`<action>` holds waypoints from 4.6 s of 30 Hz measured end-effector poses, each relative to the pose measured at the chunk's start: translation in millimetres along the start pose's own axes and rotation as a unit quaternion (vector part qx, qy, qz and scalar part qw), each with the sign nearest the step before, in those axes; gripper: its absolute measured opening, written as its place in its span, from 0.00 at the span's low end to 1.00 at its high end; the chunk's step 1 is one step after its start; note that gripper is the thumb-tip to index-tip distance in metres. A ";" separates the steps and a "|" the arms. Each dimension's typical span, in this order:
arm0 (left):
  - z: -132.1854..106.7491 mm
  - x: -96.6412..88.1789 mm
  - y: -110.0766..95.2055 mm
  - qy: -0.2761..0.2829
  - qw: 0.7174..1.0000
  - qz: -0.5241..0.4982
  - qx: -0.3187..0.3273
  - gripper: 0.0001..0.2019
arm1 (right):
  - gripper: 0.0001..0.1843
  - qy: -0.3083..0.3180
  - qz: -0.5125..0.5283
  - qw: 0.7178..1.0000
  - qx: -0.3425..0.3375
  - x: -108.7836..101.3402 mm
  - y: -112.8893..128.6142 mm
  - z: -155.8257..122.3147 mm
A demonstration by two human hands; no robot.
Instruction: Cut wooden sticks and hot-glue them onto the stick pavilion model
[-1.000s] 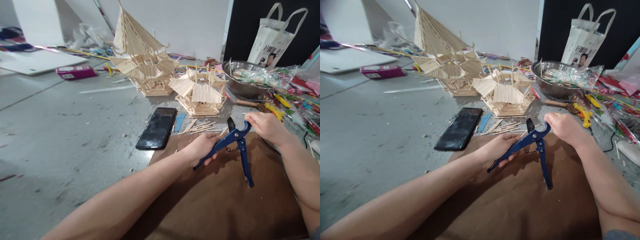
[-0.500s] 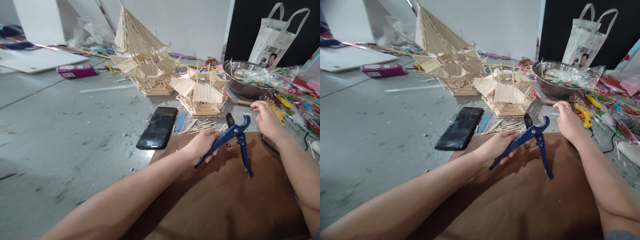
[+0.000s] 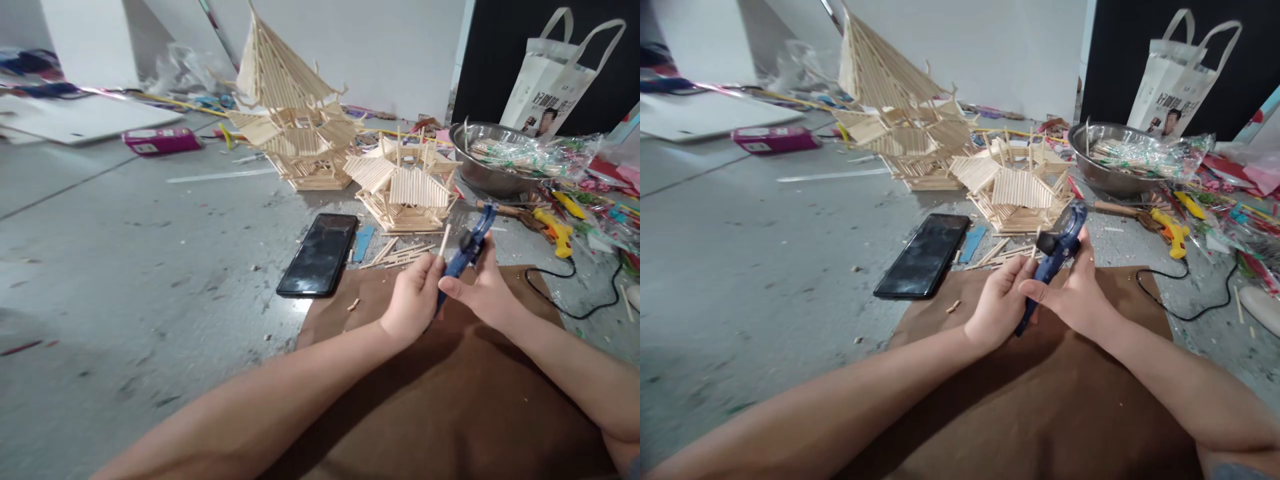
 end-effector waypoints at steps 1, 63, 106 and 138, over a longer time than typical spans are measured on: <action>-2.7 4.3 1.5 0.014 1.000 0.003 0.011 0.13 | 0.48 -0.005 0.001 1.000 0.014 0.1 0.7 -1.2; 24.5 -27.5 -8.7 0.046 0.924 0.232 0.301 0.09 | 0.18 0.140 -0.383 0.910 -0.072 -31.7 -2.3 18.5; 20.1 -23.4 -2.6 0.016 0.927 0.291 0.236 0.13 | 0.18 0.101 -0.449 0.884 -0.079 -24.9 -5.2 14.5; 29.6 -25.7 1.5 0.125 0.964 0.167 0.163 0.15 | 0.18 0.144 -0.375 0.909 -0.107 -19.6 2.4 12.0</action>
Point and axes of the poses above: each hand's wrist, its own z-axis towards the middle knuckle, its own x-axis out of the palm, y = z × x, the point moved 3 cm from there along z, towards the middle knuckle, and after that the axes turned 3 degrees about y, right-handed, at the moved point
